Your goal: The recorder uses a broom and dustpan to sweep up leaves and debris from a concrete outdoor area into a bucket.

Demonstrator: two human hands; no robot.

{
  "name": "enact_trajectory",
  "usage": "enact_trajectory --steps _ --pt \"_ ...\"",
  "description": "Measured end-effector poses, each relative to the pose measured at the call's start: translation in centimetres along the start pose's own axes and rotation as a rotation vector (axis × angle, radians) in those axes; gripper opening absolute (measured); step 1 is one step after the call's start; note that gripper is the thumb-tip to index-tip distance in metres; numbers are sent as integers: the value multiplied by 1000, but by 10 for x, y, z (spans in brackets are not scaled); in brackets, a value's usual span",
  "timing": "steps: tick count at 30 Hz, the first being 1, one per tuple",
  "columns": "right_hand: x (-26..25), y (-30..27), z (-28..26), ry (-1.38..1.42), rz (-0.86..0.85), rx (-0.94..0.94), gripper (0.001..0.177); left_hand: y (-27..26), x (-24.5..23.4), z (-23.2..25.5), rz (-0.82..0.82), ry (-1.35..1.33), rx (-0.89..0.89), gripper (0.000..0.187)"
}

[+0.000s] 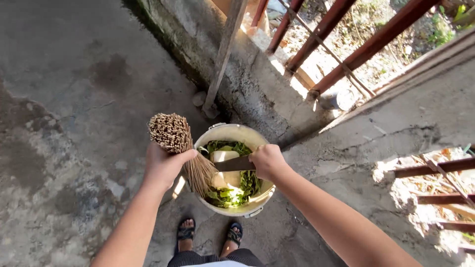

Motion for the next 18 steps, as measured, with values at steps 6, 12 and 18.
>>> enact_trajectory --steps 6,12,18 --pt "-14 -37 25 52 -89 247 8 -11 7 72 -118 382 94 29" --pt "-94 -117 38 -169 -54 137 12 -11 13 112 -132 300 271 28" --pt "-40 -84 -33 -439 -344 23 6 0 12 84 -135 346 96 29"
Point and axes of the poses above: each hand's wrist, its own y-axis towards the middle knuckle, its own x-axis out of the palm, z = x × y, the point moved 1 cm from there along y, towards the middle knuckle, and after that the axes turned 11 degrees about -z, right-handed, at the moved point
